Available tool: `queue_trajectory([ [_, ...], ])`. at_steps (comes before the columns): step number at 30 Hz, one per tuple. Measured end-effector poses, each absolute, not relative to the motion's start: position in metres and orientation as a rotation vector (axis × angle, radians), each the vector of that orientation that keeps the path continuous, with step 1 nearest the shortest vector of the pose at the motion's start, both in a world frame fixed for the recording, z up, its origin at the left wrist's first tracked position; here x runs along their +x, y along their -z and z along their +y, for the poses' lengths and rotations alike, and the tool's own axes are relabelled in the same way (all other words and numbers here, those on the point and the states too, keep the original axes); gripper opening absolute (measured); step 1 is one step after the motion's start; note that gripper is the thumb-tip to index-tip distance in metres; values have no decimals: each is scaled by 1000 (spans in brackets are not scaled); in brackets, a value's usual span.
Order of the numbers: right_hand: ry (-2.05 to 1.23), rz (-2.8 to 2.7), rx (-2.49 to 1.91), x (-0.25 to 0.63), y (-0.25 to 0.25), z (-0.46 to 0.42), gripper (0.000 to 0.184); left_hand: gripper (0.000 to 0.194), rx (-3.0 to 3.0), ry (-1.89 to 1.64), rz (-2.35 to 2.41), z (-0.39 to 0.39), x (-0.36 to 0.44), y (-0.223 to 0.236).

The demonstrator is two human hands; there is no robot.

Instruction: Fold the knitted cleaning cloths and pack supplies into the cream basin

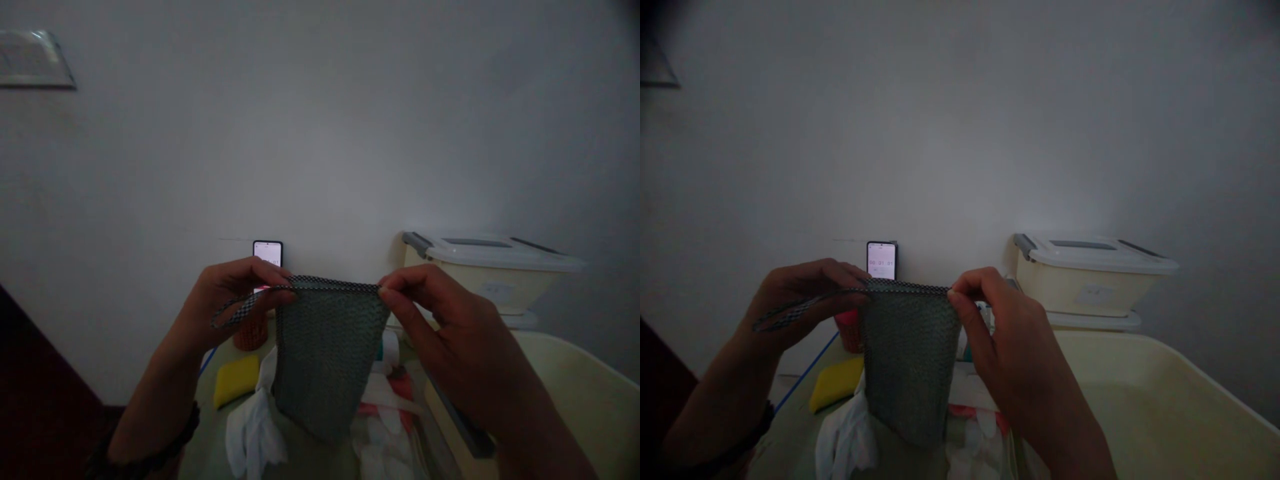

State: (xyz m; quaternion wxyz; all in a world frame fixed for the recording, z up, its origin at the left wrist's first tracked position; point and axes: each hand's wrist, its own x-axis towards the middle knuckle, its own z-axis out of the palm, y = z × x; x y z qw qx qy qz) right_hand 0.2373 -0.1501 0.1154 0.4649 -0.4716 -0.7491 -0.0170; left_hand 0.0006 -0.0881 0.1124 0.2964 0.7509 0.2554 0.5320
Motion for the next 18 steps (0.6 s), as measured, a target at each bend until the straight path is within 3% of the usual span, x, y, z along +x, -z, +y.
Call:
queue_trajectory([
  [18, -27, -1828, -1177, 240, -110, -145, 7, 9, 1955, -1568, 1020, -93, 12, -118],
])
